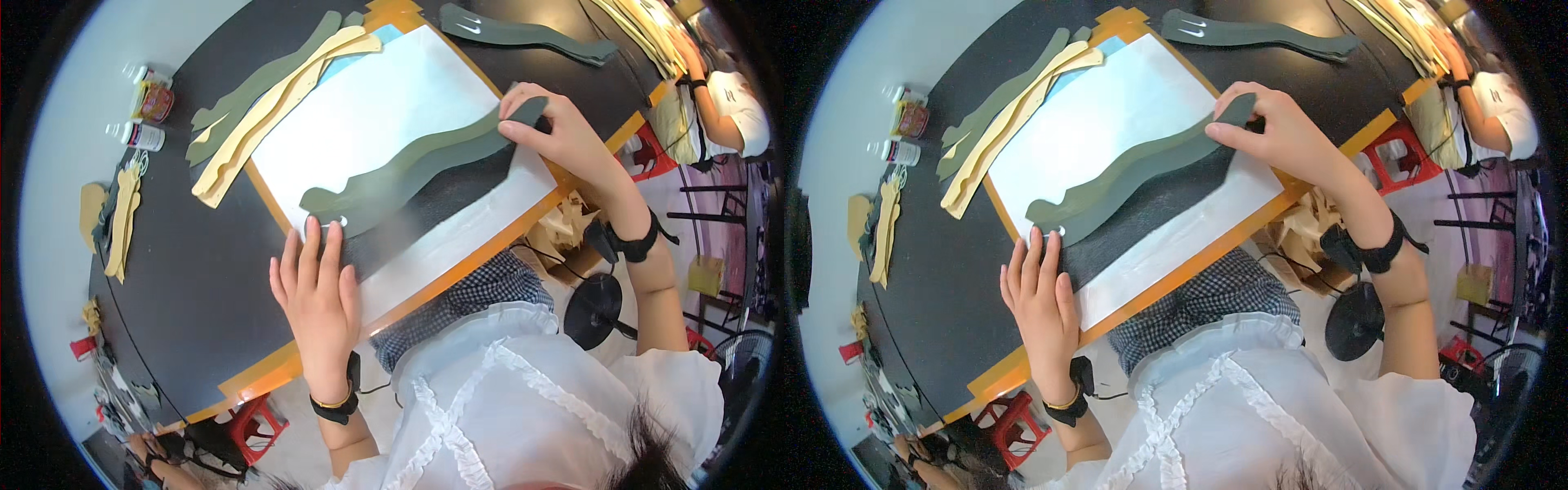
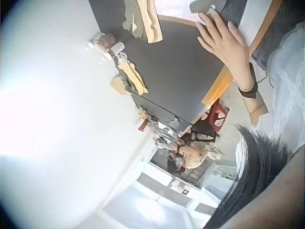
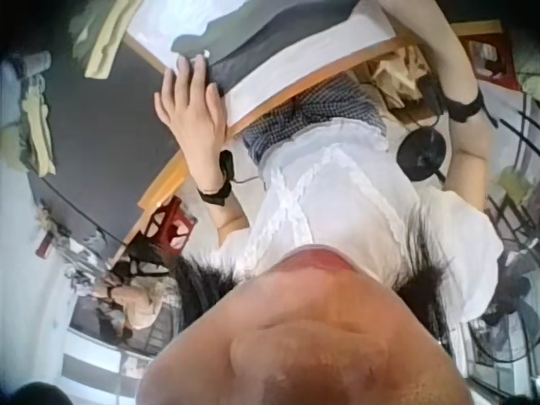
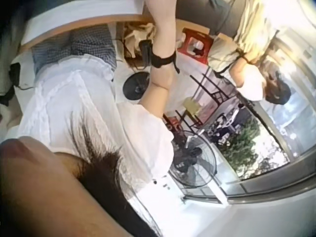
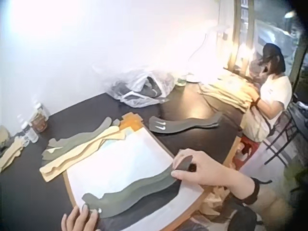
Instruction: Manually aligning and stacking leather shoe upper components on a template.
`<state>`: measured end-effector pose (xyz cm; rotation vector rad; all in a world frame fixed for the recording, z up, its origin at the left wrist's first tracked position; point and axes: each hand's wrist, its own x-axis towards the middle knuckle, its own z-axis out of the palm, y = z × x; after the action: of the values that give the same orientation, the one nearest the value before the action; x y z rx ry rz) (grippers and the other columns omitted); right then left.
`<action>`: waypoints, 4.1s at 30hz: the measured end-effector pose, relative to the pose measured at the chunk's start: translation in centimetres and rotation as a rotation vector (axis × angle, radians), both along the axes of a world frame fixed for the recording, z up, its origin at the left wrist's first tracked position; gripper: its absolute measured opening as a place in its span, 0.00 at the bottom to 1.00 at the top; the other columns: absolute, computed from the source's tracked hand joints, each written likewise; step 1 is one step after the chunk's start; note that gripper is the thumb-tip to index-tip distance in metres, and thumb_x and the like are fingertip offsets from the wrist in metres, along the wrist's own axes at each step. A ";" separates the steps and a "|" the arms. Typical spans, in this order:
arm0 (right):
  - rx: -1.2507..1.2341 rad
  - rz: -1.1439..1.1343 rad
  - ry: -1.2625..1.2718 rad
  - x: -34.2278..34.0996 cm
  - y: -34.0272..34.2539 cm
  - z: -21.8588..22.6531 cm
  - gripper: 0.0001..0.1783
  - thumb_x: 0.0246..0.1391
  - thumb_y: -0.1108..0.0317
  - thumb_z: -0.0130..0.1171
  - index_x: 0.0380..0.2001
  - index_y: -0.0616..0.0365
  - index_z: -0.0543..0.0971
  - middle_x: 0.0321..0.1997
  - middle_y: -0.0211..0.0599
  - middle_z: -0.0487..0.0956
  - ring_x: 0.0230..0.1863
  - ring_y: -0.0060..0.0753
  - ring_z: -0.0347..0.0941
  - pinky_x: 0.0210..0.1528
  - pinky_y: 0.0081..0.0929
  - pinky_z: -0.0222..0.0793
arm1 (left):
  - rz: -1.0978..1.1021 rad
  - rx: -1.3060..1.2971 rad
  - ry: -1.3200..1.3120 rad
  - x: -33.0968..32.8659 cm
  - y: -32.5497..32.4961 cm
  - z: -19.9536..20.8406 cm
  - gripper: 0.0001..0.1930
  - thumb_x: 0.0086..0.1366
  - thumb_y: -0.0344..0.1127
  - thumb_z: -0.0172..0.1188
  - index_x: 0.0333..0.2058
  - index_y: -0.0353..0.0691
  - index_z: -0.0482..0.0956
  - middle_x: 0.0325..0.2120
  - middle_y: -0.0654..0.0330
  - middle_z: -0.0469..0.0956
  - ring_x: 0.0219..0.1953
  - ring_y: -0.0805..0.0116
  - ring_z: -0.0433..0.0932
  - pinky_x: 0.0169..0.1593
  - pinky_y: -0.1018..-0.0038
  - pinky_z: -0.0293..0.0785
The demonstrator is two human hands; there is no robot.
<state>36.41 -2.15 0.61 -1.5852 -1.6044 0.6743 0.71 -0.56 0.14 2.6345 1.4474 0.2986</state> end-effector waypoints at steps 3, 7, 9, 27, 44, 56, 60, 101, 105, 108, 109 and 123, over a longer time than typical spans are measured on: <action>0.081 0.052 -0.154 1.2 0.6 -0.7 0.16 0.58 0.56 0.61 0.36 0.60 0.80 0.32 0.32 0.77 0.30 0.23 0.69 0.34 0.21 0.63 | 0.004 0.017 0.047 0.0 -0.3 0.0 0.22 0.71 0.38 0.43 0.61 0.47 0.71 0.65 0.58 0.65 0.68 0.58 0.58 0.71 0.56 0.43; -0.179 0.016 -0.079 1.6 1.0 0.2 0.18 0.57 0.55 0.62 0.39 0.61 0.80 0.34 0.34 0.76 0.28 0.25 0.68 0.31 0.24 0.64 | -0.012 0.059 0.101 0.1 -0.3 0.2 0.22 0.71 0.38 0.43 0.62 0.47 0.71 0.64 0.59 0.65 0.68 0.57 0.59 0.71 0.54 0.42; -0.151 0.060 -0.119 1.7 1.1 0.2 0.13 0.57 0.61 0.62 0.34 0.61 0.77 0.37 0.25 0.74 0.31 0.18 0.64 0.33 0.19 0.61 | -0.020 0.061 0.102 0.2 -0.3 0.1 0.22 0.71 0.38 0.43 0.61 0.47 0.71 0.64 0.58 0.66 0.67 0.57 0.60 0.70 0.54 0.42; -0.163 0.137 -0.025 3.3 1.4 0.2 0.18 0.52 0.65 0.66 0.21 0.61 0.68 0.37 0.29 0.68 0.34 0.21 0.63 0.37 0.20 0.63 | 0.006 0.104 0.174 0.3 -0.5 0.3 0.22 0.72 0.41 0.44 0.62 0.48 0.70 0.64 0.61 0.67 0.67 0.59 0.61 0.70 0.53 0.44; -0.135 0.252 -0.080 4.3 2.0 0.4 0.19 0.52 0.58 0.66 0.22 0.61 0.72 0.36 0.32 0.71 0.33 0.25 0.66 0.36 0.24 0.65 | 0.011 0.089 0.144 0.1 -0.4 0.2 0.23 0.74 0.44 0.37 0.63 0.51 0.70 0.65 0.62 0.66 0.68 0.59 0.60 0.70 0.54 0.44; -0.278 0.177 0.085 4.7 2.3 0.5 0.19 0.54 0.52 0.63 0.29 0.60 0.79 0.27 0.26 0.74 0.32 0.21 0.67 0.38 0.22 0.63 | 0.028 0.088 0.168 0.0 -0.5 0.1 0.23 0.74 0.45 0.38 0.63 0.52 0.69 0.65 0.63 0.66 0.68 0.58 0.60 0.70 0.54 0.47; -0.377 0.192 0.068 4.6 2.2 1.5 0.18 0.57 0.55 0.61 0.30 0.62 0.75 0.29 0.24 0.71 0.32 0.17 0.63 0.36 0.21 0.61 | 0.001 0.047 0.104 0.3 -0.3 0.4 0.22 0.71 0.42 0.44 0.62 0.50 0.70 0.64 0.60 0.66 0.67 0.56 0.60 0.69 0.55 0.50; -0.148 0.252 -0.074 4.6 2.1 -0.1 0.14 0.48 0.63 0.66 0.25 0.62 0.75 0.30 0.36 0.71 0.30 0.31 0.71 0.35 0.27 0.69 | -0.944 -0.050 0.078 16.0 10.9 0.6 0.21 0.69 0.34 0.49 0.59 0.61 0.73 0.66 0.60 0.59 0.69 0.51 0.52 0.70 0.49 0.41; -0.101 0.256 -0.054 4.7 2.0 -0.7 0.14 0.48 0.63 0.66 0.26 0.63 0.76 0.30 0.35 0.71 0.31 0.31 0.71 0.36 0.27 0.69 | -0.955 -0.066 0.050 16.1 11.0 0.6 0.21 0.68 0.34 0.50 0.59 0.59 0.72 0.66 0.60 0.59 0.69 0.51 0.52 0.70 0.49 0.42; -0.113 0.260 -0.063 4.6 2.1 -0.6 0.14 0.47 0.63 0.67 0.26 0.63 0.76 0.30 0.35 0.71 0.31 0.31 0.71 0.36 0.27 0.69 | -0.957 -0.094 0.056 16.1 11.1 0.5 0.21 0.68 0.35 0.50 0.59 0.59 0.72 0.67 0.60 0.58 0.69 0.51 0.52 0.70 0.49 0.42; -0.113 0.261 -0.065 4.6 2.1 -0.4 0.14 0.47 0.63 0.67 0.26 0.63 0.76 0.30 0.35 0.71 0.31 0.31 0.71 0.36 0.27 0.69 | -0.956 -0.093 0.054 16.1 11.1 0.5 0.21 0.68 0.35 0.50 0.59 0.59 0.72 0.67 0.60 0.58 0.69 0.51 0.52 0.70 0.49 0.42; -0.221 0.182 -0.130 4.3 2.5 0.0 0.16 0.55 0.60 0.64 0.28 0.64 0.76 0.31 0.33 0.71 0.30 0.26 0.69 0.34 0.24 0.66 | -0.958 -0.086 0.069 16.0 11.2 0.5 0.20 0.70 0.35 0.47 0.59 0.57 0.72 0.68 0.60 0.57 0.71 0.51 0.50 0.71 0.49 0.41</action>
<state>40.75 0.38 0.58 -1.6818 -1.8381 0.8867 16.76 10.60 0.68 2.9010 0.0844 0.0321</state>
